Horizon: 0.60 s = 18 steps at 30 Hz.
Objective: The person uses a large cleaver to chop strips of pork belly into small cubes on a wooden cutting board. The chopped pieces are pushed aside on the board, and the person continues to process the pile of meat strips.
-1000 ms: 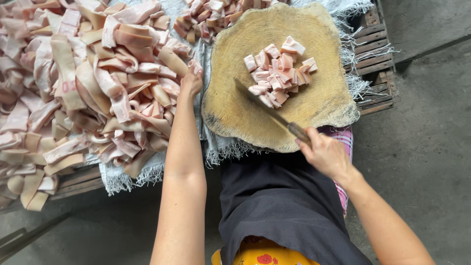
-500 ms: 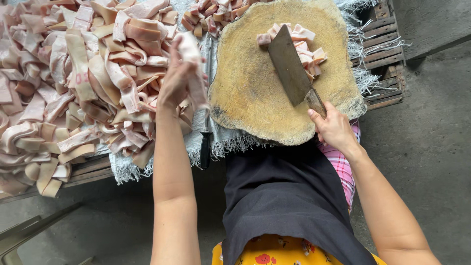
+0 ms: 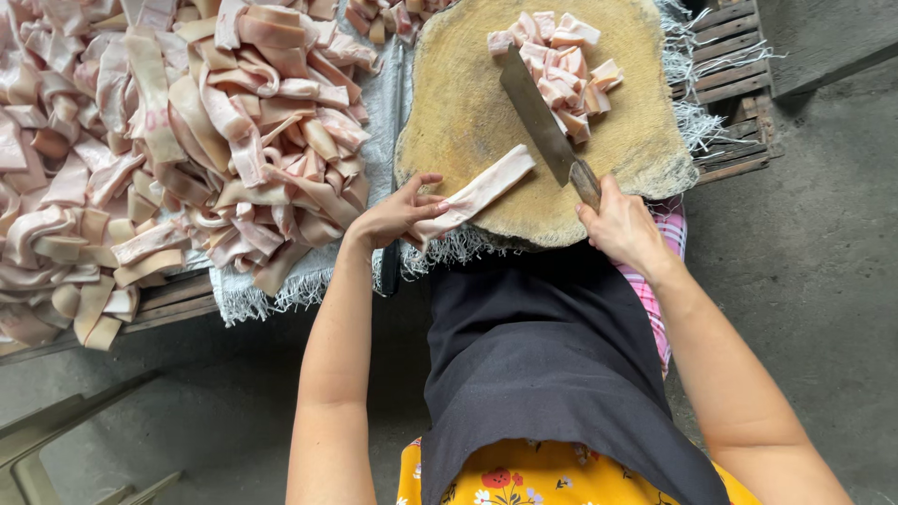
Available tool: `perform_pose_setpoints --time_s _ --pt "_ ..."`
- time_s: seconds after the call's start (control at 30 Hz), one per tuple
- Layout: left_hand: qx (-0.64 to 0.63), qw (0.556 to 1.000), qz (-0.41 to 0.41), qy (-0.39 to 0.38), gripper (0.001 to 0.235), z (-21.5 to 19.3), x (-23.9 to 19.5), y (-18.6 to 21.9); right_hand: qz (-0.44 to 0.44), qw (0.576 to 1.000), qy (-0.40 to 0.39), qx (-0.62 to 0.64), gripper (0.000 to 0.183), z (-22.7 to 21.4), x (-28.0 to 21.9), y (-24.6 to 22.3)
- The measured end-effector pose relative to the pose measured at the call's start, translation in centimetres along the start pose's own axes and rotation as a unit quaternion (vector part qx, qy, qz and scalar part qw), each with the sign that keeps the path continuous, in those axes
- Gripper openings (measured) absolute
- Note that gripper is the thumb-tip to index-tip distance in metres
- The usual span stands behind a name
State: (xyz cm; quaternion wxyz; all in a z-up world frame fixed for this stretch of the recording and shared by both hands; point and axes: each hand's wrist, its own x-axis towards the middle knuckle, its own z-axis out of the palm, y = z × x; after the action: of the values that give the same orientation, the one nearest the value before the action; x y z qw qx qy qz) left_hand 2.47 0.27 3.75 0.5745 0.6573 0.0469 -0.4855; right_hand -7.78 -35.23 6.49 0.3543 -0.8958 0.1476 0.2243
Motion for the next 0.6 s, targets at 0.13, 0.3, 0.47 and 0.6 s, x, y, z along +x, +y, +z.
perform_pose_setpoints --time_s 0.13,0.3,0.47,0.6 --pt "0.241 0.944 -0.01 0.224 0.045 1.5 -0.5 -2.3 -0.082 0.994 0.064 -0.015 0.044 0.1 -0.9 -0.9" --pt "0.255 0.92 0.087 0.284 0.034 2.5 -1.6 -2.9 -0.135 0.985 0.111 0.009 0.036 -1.1 -4.5 -4.4" --pt "0.233 0.908 0.127 0.325 0.031 3.1 -2.9 -2.4 -0.263 0.946 0.182 0.06 0.033 -1.9 -6.1 -6.1" --pt "0.222 0.908 0.131 0.332 0.029 3.5 -3.1 -2.7 -0.2 0.972 0.121 0.016 0.034 2.5 -3.9 -5.1"
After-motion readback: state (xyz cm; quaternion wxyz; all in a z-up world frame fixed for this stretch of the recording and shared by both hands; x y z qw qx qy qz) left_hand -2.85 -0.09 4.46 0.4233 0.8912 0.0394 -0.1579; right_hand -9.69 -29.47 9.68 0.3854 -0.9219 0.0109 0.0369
